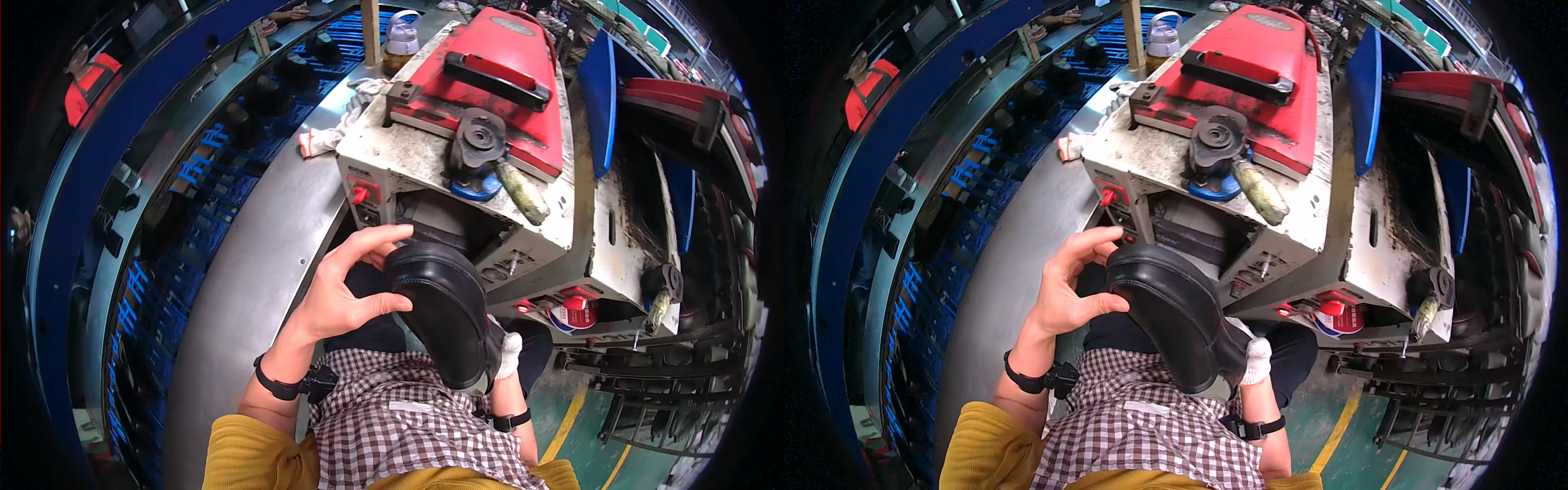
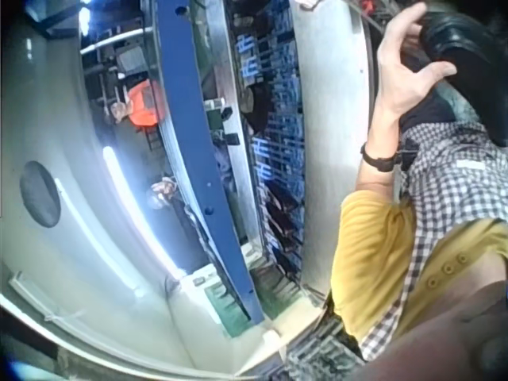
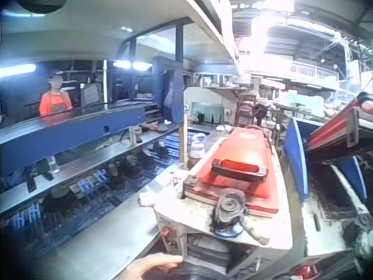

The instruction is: Operating a specialized pneumatic or mechanical press machine to bond, shape, or secure parts of leather shoes during mass production.

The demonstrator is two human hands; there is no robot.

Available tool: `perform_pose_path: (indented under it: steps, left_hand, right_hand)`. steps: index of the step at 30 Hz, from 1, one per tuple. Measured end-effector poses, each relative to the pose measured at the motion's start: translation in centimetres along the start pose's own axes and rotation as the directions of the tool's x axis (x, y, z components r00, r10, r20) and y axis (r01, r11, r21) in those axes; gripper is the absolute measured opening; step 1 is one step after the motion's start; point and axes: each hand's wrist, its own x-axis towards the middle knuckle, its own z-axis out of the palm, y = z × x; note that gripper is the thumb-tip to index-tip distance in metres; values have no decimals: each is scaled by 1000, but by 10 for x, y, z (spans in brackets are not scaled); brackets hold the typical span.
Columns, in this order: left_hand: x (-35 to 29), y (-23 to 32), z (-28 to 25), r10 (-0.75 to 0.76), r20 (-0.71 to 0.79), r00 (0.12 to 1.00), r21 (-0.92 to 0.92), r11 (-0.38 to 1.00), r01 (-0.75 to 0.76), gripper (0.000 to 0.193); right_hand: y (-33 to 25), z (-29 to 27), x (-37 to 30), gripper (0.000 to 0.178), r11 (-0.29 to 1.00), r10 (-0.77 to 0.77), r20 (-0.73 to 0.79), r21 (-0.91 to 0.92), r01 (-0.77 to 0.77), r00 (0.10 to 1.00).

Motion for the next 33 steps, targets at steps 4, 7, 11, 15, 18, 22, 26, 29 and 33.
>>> perform_pose_path:
  steps: [4,7,11,15,18,22,26,29,33]
  left_hand:
    - [-4,-5,-23,133,161,978,184,969,-162,58]
    - [-8,-8,-28,91,139,986,176,978,-115,55]
    - [-11,-20,-33,105,108,989,201,972,-125,53]
    - [-13,-26,-38,50,83,995,201,977,-66,48]
    - [-14,-23,-40,-19,70,997,202,979,5,52]
    - [-14,-20,-47,-123,75,990,247,964,101,59]
    - [-20,-34,-57,-148,-18,989,301,942,147,58]
    - [-25,-48,-66,-229,-59,972,119,965,235,57]
    - [-18,-61,-68,-206,-151,967,150,962,228,51]
  right_hand:
    - [-1,14,-1,91,999,13,-15,-32,-14,1000]
    - [0,12,-2,95,999,25,-49,-32,-27,998]
    - [5,19,3,89,999,50,-18,8,-50,999]
    - [9,13,7,85,997,65,-38,51,-63,997]
    - [13,14,5,80,992,79,-109,104,-68,991]
    - [12,22,4,75,995,69,-132,76,-59,989]
    - [10,26,-4,67,982,147,-145,141,-127,978]
    - [8,51,2,59,993,104,-72,-48,-108,992]
    - [15,59,3,67,988,155,-164,28,-152,974]
